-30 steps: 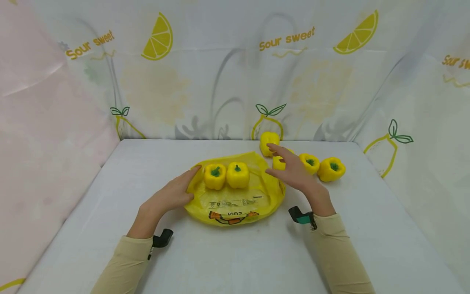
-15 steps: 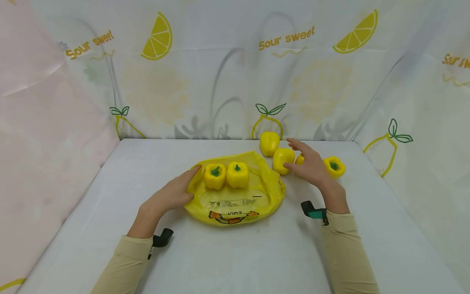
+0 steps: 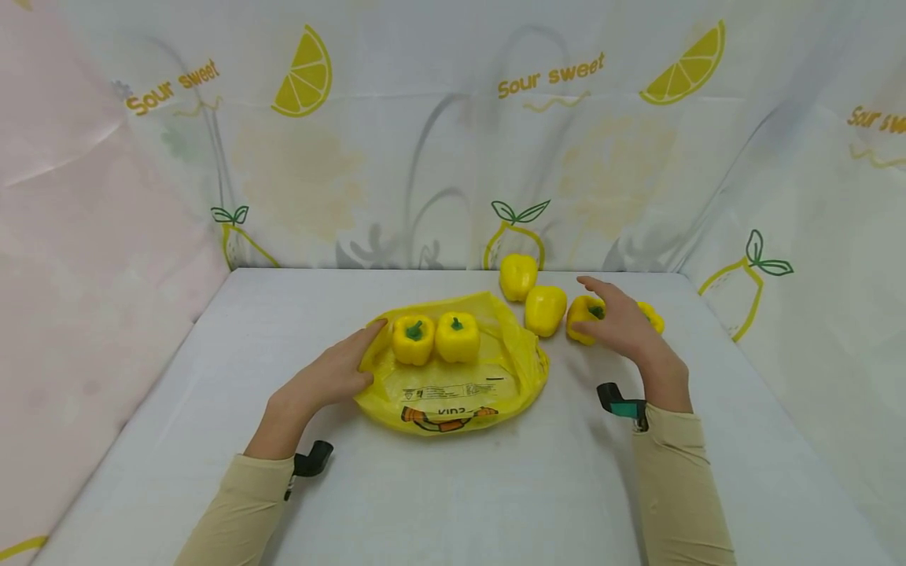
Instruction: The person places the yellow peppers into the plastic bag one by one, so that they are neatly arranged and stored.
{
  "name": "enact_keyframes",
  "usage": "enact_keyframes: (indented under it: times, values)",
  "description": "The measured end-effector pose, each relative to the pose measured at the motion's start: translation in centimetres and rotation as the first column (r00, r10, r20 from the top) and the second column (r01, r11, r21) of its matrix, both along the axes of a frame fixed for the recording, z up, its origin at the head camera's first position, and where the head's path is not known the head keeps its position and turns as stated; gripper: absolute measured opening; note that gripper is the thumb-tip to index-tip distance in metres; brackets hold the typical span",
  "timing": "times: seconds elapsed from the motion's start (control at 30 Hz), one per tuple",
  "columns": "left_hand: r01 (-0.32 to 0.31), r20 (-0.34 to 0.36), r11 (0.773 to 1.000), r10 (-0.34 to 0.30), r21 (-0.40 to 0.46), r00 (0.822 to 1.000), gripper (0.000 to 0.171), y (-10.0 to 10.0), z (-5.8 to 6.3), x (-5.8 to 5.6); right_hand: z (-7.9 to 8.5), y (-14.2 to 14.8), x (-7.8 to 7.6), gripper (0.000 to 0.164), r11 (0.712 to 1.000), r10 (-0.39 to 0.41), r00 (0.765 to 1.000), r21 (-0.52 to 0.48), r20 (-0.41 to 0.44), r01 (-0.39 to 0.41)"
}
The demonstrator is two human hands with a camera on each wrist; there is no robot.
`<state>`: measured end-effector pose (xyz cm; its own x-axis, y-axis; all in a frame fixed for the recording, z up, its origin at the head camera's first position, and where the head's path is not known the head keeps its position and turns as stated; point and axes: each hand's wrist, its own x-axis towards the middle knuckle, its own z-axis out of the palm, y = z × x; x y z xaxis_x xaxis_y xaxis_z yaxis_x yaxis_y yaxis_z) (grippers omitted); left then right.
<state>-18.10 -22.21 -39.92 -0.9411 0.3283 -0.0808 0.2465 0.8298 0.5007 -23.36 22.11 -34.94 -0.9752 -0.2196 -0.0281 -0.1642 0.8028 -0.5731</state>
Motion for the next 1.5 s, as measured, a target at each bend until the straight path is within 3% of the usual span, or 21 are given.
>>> enact_keyframes:
  times: [0.27,0.53,0.77,1.17,1.5]
  values:
    - [-0.002,0.005,1.000,0.001,0.002,1.000,0.084,-0.1,-0.1,0.0,-1.3,0.3,-0.5,0.073,0.997,0.002,1.000,0.078,0.027,-0.004]
    - [0.000,0.002,1.000,0.000,-0.010,1.000,0.085,0.0,-0.1,0.0,-2.0,0.4,-0.9,0.067,0.992,0.022,1.000,0.124,-0.010,-0.020]
    - [-0.008,0.010,1.000,0.009,-0.005,1.000,0.085,0.1,-0.1,0.1,-2.2,0.0,-0.9,0.077,0.995,0.024,0.996,0.092,0.085,-0.031]
    - [-0.001,0.002,1.000,0.001,-0.008,1.000,0.084,0.1,-0.1,0.1,-2.7,0.0,-1.2,0.074,0.997,-0.001,0.998,0.080,0.063,-0.004]
    - [0.006,-0.007,1.000,-0.006,-0.009,1.000,0.084,0.0,-0.1,0.0,-1.7,-0.3,-0.8,0.073,0.996,0.022,0.999,0.083,0.030,-0.024]
